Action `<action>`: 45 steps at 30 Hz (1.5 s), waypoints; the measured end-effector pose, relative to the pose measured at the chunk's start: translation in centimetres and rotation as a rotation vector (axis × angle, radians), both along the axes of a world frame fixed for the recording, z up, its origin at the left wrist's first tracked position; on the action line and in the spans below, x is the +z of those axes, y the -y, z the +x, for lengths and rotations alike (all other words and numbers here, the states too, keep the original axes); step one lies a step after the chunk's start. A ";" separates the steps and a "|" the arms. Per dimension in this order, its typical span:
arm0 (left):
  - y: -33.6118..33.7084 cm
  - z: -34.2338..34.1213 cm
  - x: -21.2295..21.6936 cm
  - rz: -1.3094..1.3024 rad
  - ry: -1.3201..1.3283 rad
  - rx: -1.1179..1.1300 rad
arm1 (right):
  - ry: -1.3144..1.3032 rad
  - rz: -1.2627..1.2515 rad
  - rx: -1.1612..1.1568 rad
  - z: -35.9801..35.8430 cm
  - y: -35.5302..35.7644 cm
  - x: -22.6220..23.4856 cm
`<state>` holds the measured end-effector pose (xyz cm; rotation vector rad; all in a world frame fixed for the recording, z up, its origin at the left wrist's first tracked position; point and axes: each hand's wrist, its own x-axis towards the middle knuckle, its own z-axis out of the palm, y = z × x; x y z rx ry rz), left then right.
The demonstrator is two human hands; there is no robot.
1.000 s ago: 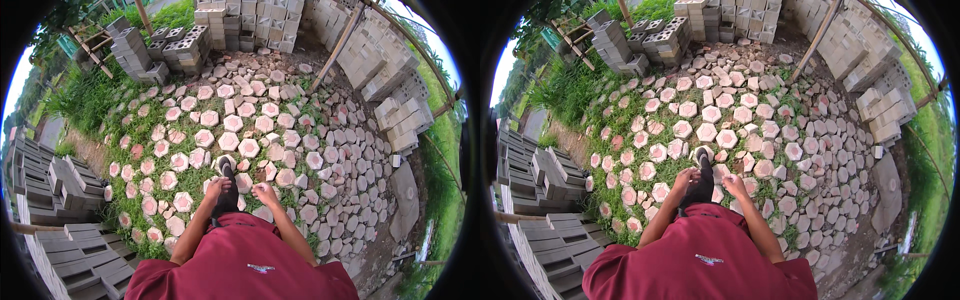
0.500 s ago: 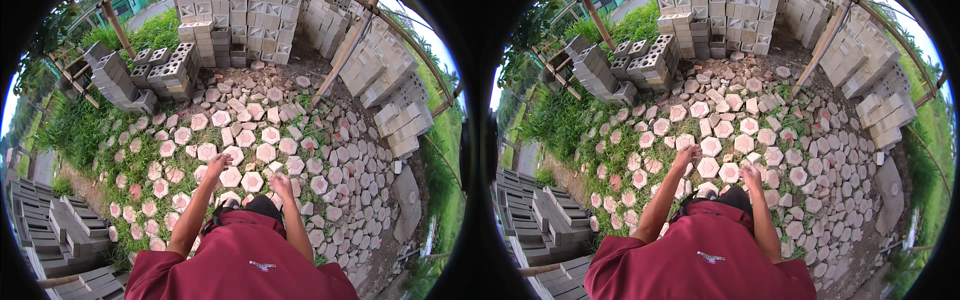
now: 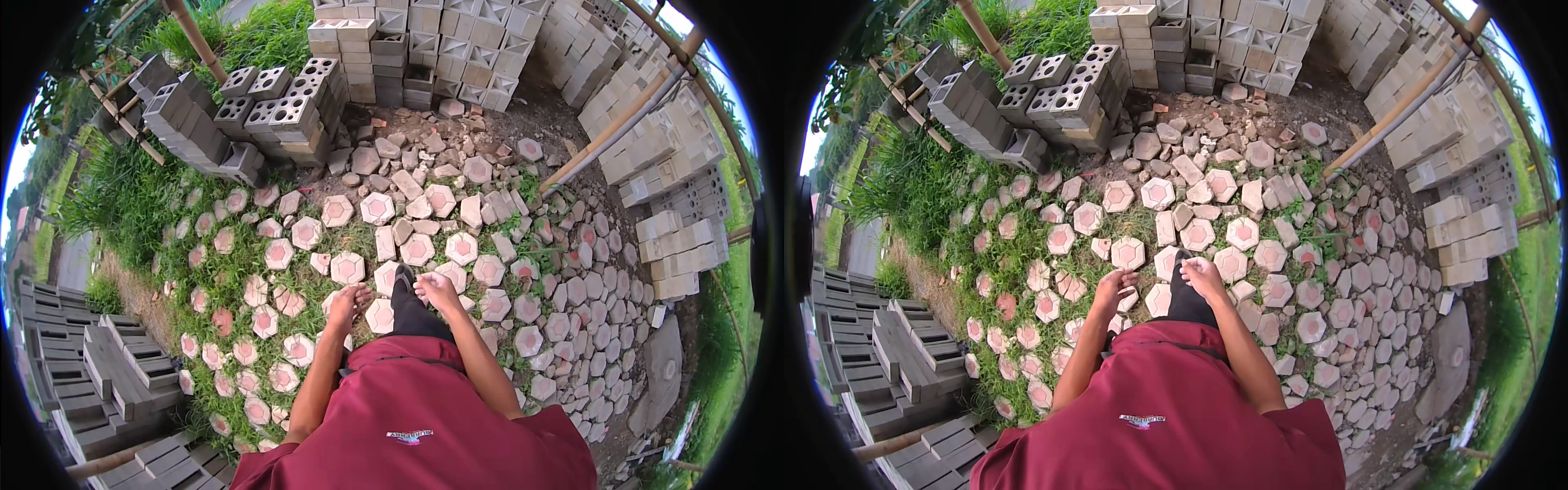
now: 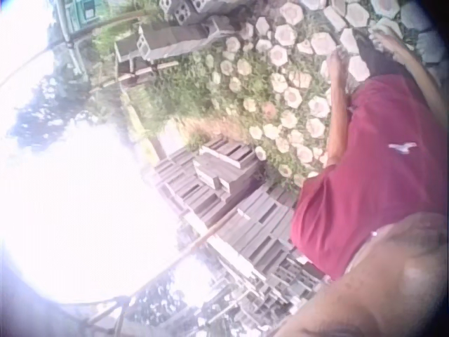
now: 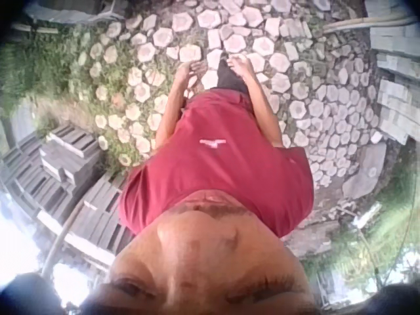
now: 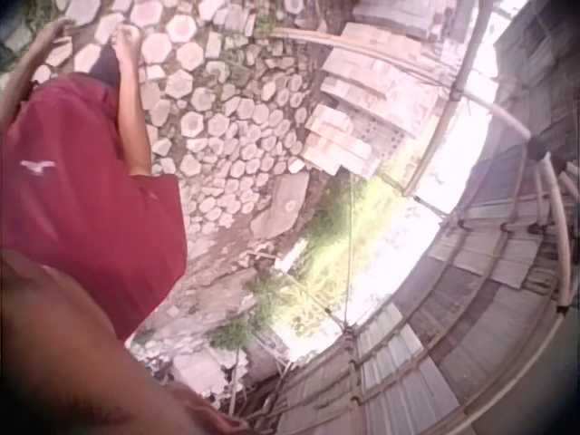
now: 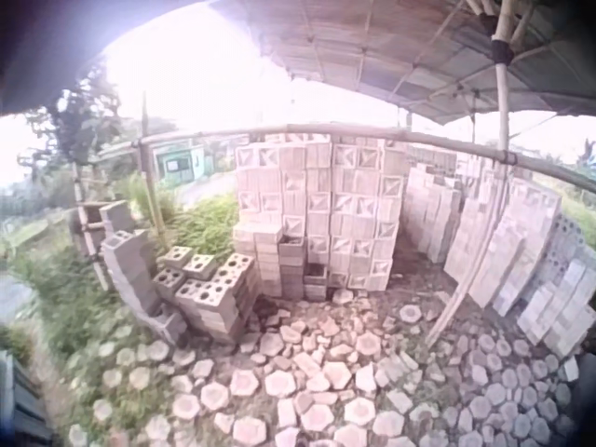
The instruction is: The person picks up concrete ventilation blocks one by one from various stacks and places them into an existing structure of identical blocks, aligning them with the others.
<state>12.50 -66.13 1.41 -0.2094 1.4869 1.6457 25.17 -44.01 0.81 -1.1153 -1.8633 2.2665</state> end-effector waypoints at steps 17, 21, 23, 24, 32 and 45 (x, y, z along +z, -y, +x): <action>-19.4 -19.9 1.8 0.129 0.007 0.277 | -0.097 0.035 0.109 -23.4 -15.7 2.6; -24.1 -24.6 0.4 0.102 0.045 0.184 | 0.032 0.024 0.065 -25.0 -18.6 0.6; -26.6 -27.7 -1.3 0.096 0.063 0.132 | 0.114 0.081 0.064 -26.7 -20.8 -1.2; -27.9 -29.8 -2.0 0.087 0.079 0.104 | 0.118 0.110 0.040 -28.1 -22.1 -1.9; -36.5 -46.6 -7.0 0.006 0.116 0.000 | 0.137 0.046 -0.232 -42.1 -30.2 -2.4; -48.1 -61.2 -16.9 -0.142 0.234 -0.026 | 0.118 -0.184 -0.316 -59.0 -38.3 -14.4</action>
